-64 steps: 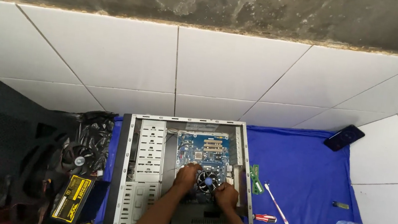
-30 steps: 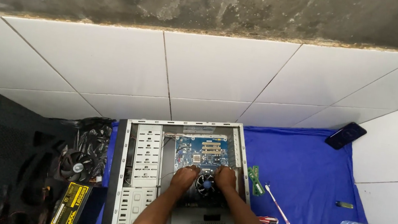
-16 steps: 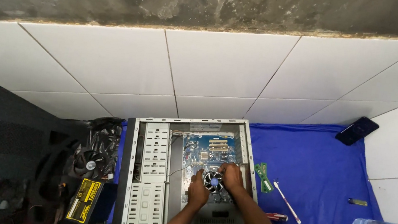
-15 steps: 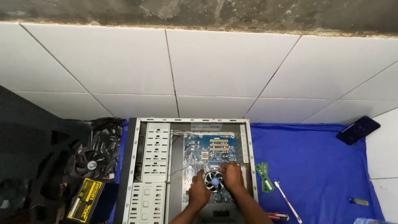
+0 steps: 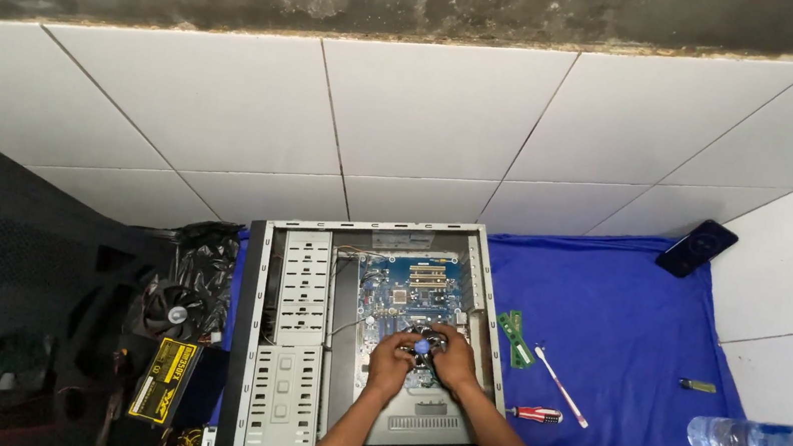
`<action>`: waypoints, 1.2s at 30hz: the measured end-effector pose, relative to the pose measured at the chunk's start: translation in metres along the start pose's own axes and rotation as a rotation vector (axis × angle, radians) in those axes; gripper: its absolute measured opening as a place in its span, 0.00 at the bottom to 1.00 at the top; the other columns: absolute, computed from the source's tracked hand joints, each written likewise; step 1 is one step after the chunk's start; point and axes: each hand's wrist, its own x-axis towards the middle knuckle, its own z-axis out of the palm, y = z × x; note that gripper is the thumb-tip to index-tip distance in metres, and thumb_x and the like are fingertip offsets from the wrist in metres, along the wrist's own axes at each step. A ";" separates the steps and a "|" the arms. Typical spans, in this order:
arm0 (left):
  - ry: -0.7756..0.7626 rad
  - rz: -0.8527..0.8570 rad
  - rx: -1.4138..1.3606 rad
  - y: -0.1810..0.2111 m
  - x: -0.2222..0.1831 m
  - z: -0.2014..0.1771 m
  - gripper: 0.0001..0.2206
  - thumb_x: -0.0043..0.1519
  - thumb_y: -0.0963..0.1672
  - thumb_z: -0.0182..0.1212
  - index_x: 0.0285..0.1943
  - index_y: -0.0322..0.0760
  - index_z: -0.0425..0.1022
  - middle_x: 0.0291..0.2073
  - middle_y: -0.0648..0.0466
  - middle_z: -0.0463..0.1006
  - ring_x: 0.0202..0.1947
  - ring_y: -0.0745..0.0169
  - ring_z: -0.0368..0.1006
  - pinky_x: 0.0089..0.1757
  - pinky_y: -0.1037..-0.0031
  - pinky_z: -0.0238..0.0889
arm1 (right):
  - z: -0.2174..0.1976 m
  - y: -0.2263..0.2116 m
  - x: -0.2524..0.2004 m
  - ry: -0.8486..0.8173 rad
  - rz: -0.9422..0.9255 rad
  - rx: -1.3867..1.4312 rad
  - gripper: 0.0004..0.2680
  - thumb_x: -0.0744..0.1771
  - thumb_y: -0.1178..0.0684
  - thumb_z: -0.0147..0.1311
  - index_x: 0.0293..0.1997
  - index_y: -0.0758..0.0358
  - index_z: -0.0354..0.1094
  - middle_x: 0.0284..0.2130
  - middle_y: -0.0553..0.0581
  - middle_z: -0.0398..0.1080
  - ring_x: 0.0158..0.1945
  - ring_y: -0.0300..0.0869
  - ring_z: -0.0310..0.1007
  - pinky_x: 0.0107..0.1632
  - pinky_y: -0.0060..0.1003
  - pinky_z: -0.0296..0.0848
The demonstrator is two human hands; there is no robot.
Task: Disassembling a desktop computer case by removing screws, the side panel, and internal components like the power supply and RAM.
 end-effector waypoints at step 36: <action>0.007 0.225 0.662 -0.004 -0.003 -0.002 0.23 0.48 0.27 0.53 0.51 0.33 0.66 0.57 0.47 0.67 0.45 0.50 0.74 0.43 0.64 0.75 | -0.012 -0.023 -0.042 -0.169 -0.023 -0.784 0.12 0.69 0.53 0.55 0.59 0.54 0.67 0.34 0.60 0.74 0.36 0.49 0.79 0.32 0.41 0.84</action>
